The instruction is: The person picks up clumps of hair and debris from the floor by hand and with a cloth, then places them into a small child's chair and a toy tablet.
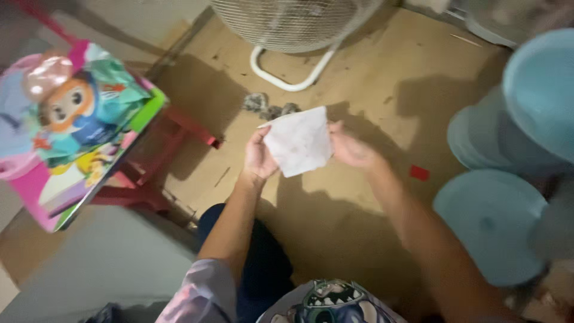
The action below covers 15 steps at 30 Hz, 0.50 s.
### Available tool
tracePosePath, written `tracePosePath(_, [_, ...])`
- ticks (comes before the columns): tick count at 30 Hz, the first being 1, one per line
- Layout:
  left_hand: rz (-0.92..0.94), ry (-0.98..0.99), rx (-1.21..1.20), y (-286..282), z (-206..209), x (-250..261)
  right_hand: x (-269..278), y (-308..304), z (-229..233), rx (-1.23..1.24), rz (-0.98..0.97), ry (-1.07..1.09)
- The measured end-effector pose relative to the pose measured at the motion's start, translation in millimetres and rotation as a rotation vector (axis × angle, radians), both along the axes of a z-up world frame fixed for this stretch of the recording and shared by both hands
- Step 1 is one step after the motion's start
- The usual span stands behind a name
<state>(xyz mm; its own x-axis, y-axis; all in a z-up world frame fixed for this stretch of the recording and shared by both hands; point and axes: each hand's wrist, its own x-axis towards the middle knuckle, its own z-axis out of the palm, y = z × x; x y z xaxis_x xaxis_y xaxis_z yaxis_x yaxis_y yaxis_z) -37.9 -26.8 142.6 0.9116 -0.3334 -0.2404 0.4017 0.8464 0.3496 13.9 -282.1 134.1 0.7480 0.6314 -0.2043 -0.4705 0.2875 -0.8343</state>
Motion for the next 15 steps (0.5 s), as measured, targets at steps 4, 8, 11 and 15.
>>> tracePosePath(4, [-0.022,0.034,0.248,-6,-17,-1,-13,16,-20,0.063,-0.133,0.162])
tracePosePath(8, [-0.061,0.192,0.702,-5,-25,-9,8,-3,-75,-0.002,-0.476,0.192])
tracePosePath(11, [-0.067,0.206,0.823,8,-36,-17,35,-56,-104,-0.278,-0.638,0.047])
tracePosePath(15, [-0.005,0.252,0.948,37,-74,-31,57,-119,-121,-0.707,-0.681,-0.236])
